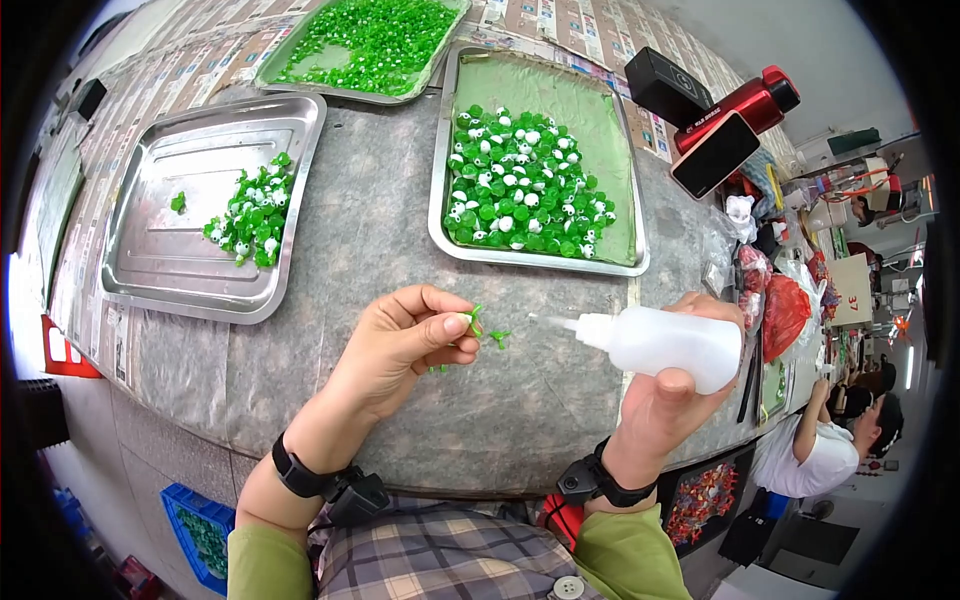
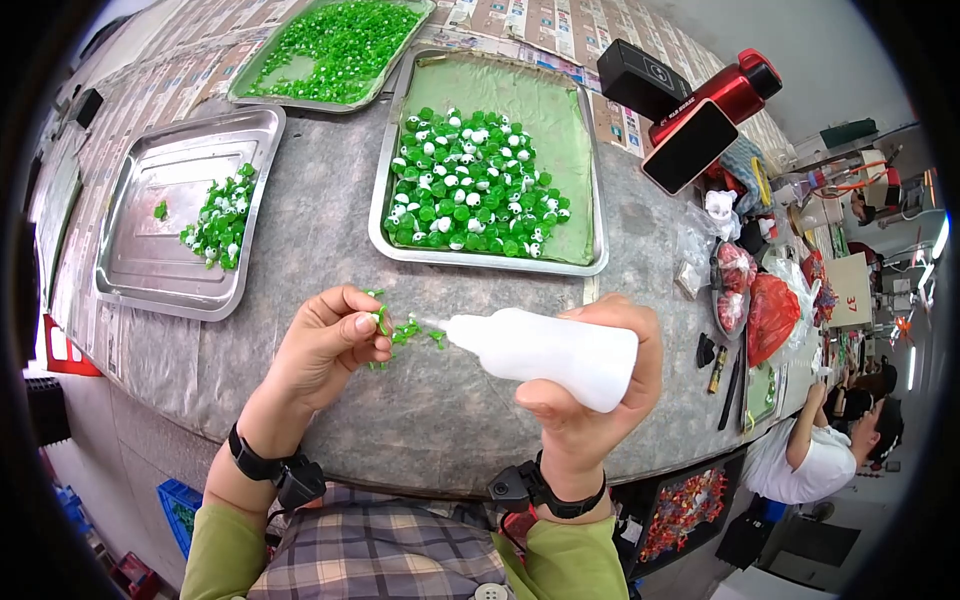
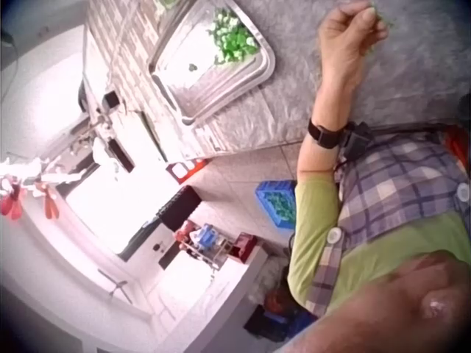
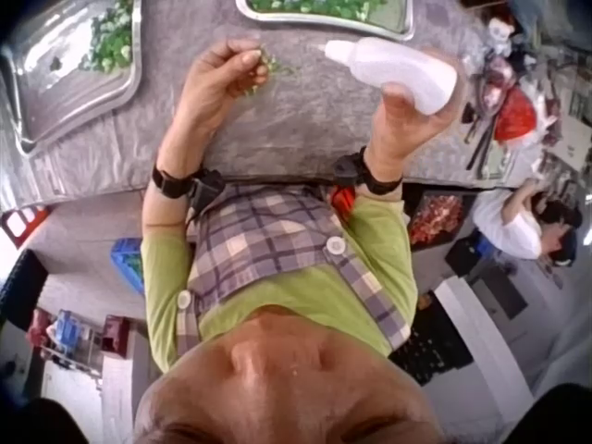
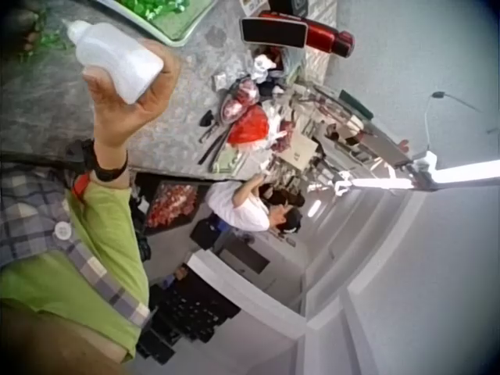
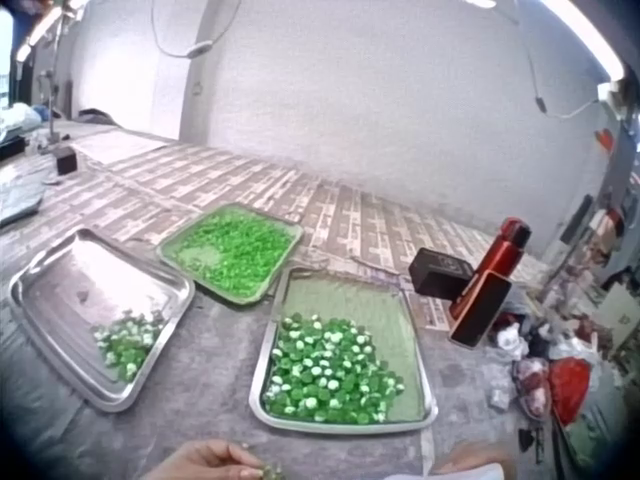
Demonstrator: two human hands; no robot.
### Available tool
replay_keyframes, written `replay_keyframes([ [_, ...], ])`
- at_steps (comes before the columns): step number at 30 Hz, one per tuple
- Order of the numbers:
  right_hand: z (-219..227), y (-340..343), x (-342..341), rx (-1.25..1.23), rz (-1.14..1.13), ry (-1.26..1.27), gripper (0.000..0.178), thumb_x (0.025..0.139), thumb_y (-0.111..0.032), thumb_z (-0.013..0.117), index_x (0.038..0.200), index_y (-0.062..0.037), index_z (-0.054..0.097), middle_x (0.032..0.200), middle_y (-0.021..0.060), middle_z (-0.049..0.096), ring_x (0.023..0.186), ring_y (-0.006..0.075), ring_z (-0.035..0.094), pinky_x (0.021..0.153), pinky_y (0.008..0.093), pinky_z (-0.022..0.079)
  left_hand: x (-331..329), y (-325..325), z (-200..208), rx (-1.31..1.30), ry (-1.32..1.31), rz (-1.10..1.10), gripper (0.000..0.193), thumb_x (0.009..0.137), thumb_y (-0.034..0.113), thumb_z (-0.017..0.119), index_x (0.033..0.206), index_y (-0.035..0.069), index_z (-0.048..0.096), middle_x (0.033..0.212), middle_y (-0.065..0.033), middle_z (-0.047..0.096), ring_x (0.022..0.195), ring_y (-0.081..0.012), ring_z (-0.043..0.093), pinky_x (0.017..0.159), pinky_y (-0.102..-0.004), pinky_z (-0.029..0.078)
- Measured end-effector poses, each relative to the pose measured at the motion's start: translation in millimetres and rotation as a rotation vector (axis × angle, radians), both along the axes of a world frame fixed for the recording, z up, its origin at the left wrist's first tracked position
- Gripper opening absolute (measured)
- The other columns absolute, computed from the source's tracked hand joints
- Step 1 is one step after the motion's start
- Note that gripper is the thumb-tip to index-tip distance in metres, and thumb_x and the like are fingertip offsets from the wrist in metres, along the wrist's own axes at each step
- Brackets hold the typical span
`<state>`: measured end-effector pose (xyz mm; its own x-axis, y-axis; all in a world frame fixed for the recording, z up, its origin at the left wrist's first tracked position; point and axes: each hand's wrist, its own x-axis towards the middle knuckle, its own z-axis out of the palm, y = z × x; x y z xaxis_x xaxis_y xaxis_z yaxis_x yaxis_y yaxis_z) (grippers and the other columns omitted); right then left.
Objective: The person assembles toy frogs by applying glue from a bottle to a green plastic body and pressing a white eye piece onto it. The assembled frog is then placed onto a metal tray and the process is repeated.
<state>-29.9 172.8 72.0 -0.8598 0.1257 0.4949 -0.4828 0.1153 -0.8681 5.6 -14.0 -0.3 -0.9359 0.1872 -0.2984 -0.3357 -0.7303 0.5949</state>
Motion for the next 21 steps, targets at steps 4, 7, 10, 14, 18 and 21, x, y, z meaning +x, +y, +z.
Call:
replay_keyframes([
  [4,-7,-6,5,0.050,0.097,0.085,0.057,0.056,-0.043,0.075,0.086,-0.0028,0.048,0.069,0.0030,0.049,0.057,0.0100,0.045,0.051,0.0212,0.034,1,1,0,-0.011,-0.002,0.005,0.012,0.079,0.009,0.056,0.088,0.001,0.055,0.076,-0.0054,0.058,0.068,-0.0129,0.059,0.062,-0.0246,0.050],
  [7,-12,-2,1,0.214,0.169,0.182,0.053,0.059,-0.037,0.075,0.088,-0.0025,0.047,0.070,0.0044,0.051,0.054,0.0115,0.047,0.048,0.0223,0.035,1,1,0,-0.010,0.005,-0.006,0.013,0.079,0.009,0.057,0.088,0.001,0.055,0.075,-0.0053,0.058,0.067,-0.0127,0.058,0.062,-0.0249,0.049],
  [10,-14,-2,1,0.293,0.179,0.201,0.051,0.060,-0.035,0.075,0.089,-0.0027,0.047,0.071,0.0051,0.052,0.054,0.0126,0.048,0.048,0.0226,0.035,0,1,0,-0.005,0.004,-0.005,0.013,0.078,0.009,0.057,0.088,0.001,0.055,0.074,-0.0053,0.058,0.066,-0.0126,0.058,0.062,-0.0250,0.049],
  [14,-14,-2,2,0.302,0.172,0.184,0.049,0.060,-0.033,0.074,0.089,-0.0031,0.048,0.071,0.0051,0.053,0.054,0.0136,0.050,0.049,0.0238,0.036,0,2,1,-0.003,0.006,-0.009,0.012,0.079,0.009,0.057,0.088,0.001,0.055,0.074,-0.0055,0.058,0.066,-0.0126,0.058,0.061,-0.0249,0.049],
  [18,-14,-4,1,0.327,0.191,0.189,0.048,0.062,-0.032,0.074,0.089,-0.0030,0.047,0.072,0.0054,0.054,0.056,0.0142,0.051,0.050,0.0241,0.037,1,2,1,-0.006,-0.001,-0.007,0.012,0.079,0.009,0.056,0.088,0.001,0.055,0.074,-0.0062,0.059,0.065,-0.0127,0.058,0.061,-0.0247,0.049],
  [21,-13,-5,3,0.299,0.192,0.139,0.047,0.062,-0.032,0.074,0.088,-0.0024,0.047,0.072,0.0059,0.053,0.058,0.0139,0.051,0.051,0.0236,0.038,0,2,0,-0.002,0.003,-0.011,0.012,0.079,0.010,0.056,0.087,0.001,0.055,0.075,-0.0067,0.059,0.065,-0.0126,0.058,0.061,-0.0245,0.049],
])
